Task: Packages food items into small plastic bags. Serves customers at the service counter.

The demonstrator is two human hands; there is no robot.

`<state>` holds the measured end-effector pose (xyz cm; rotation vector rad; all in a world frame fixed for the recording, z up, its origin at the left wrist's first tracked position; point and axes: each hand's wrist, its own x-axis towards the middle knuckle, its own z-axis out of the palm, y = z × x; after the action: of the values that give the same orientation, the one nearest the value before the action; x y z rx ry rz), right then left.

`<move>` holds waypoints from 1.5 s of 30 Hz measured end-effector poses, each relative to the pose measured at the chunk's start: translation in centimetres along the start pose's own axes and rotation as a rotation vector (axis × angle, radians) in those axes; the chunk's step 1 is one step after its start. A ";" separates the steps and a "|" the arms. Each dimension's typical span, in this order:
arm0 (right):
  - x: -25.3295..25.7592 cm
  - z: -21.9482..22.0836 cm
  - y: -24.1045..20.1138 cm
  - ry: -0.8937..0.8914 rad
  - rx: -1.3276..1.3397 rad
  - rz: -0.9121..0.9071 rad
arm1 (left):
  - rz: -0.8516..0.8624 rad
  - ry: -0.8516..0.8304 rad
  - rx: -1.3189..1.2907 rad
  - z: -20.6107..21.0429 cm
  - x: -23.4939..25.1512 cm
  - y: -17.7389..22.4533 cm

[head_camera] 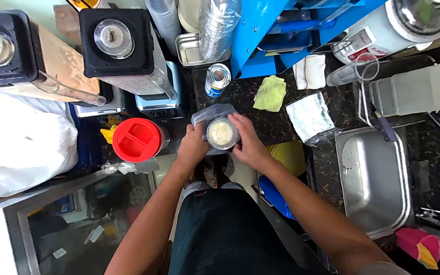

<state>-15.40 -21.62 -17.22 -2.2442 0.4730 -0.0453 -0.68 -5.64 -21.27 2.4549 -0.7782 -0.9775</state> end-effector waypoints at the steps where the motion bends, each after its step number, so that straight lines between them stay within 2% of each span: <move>1: 0.0 -0.9 0.4 0.055 0.044 0.065 | 0.086 0.058 -0.079 -0.2 -0.5 -0.8; 3: 0.9 -1.4 2.5 0.158 0.145 0.254 | 0.214 0.190 -0.349 0.3 -1.6 -1.9; 4: 1.6 -1.1 3.8 0.135 0.189 0.363 | 0.220 0.226 -0.540 0.9 -2.1 -1.9; 6: 3.2 -0.2 5.6 0.037 0.243 0.488 | 0.150 0.230 -0.934 1.5 -2.3 -1.3; 8: 4.1 -1.0 4.7 0.006 0.220 0.512 | 0.037 0.205 -1.153 0.6 -2.8 0.0; 12: 2.6 -6.8 -1.1 0.008 0.158 0.457 | 0.043 0.177 -1.093 -2.7 -5.6 2.3; 14: 2.1 -9.0 -3.1 -0.062 0.085 0.430 | 0.077 0.177 -1.006 -3.8 -6.4 2.8; 18: 2.8 -13.1 -6.5 -0.231 -0.133 0.378 | 0.155 0.320 -0.749 -6.2 -7.2 3.9; 20: 4.1 -14.6 -9.3 -0.204 -0.177 0.292 | 0.217 0.370 -0.553 -7.3 -7.7 4.6; 22: 6.9 -14.7 -12.5 -0.039 -0.122 0.098 | 0.266 0.363 -0.422 -8.0 -8.3 5.2; 25: 16.2 -13.4 -16.0 0.288 0.161 -0.358 | 0.347 0.193 -0.567 -8.7 -8.0 5.2; 27: 23.9 -12.7 -16.8 0.424 0.274 -0.511 | 0.376 0.163 -0.564 -8.7 -7.9 4.5; 29: 30.1 -12.1 -16.1 0.532 0.394 -0.421 | 0.449 0.296 -0.381 -8.4 -8.0 3.7; 31: 33.3 -11.5 -14.3 0.606 0.432 -0.196 | 0.514 0.469 -0.245 -8.3 -7.8 2.9; 33: 33.8 -10.7 -12.9 0.626 0.340 0.051 | 0.472 0.539 -0.271 -8.7 -7.5 2.4; 35: 33.3 -10.1 -12.0 0.583 0.199 0.251 | 0.394 0.536 -0.370 -9.2 -7.3 2.1; 38: 33.5 -9.2 -11.1 0.595 0.110 0.410 | 0.365 0.397 -0.677 -9.4 -7.0 1.8; 40: 34.4 -9.2 -10.7 0.628 0.100 0.448 | 0.358 0.173 -1.000 -10.0 -7.1 1.9; 42: 35.2 -9.2 -10.5 0.646 0.110 0.520 | 0.318 -0.028 -1.217 -10.4 -7.4 1.8; 45: 36.1 -9.6 -10.8 0.636 0.076 0.657 | 0.296 -0.135 -1.280 -10.5 -7.5 1.6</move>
<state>19.84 -34.81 -7.31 -1.8638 1.4954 -0.4310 1.76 -0.74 -9.46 1.1497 -0.3206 -1.0422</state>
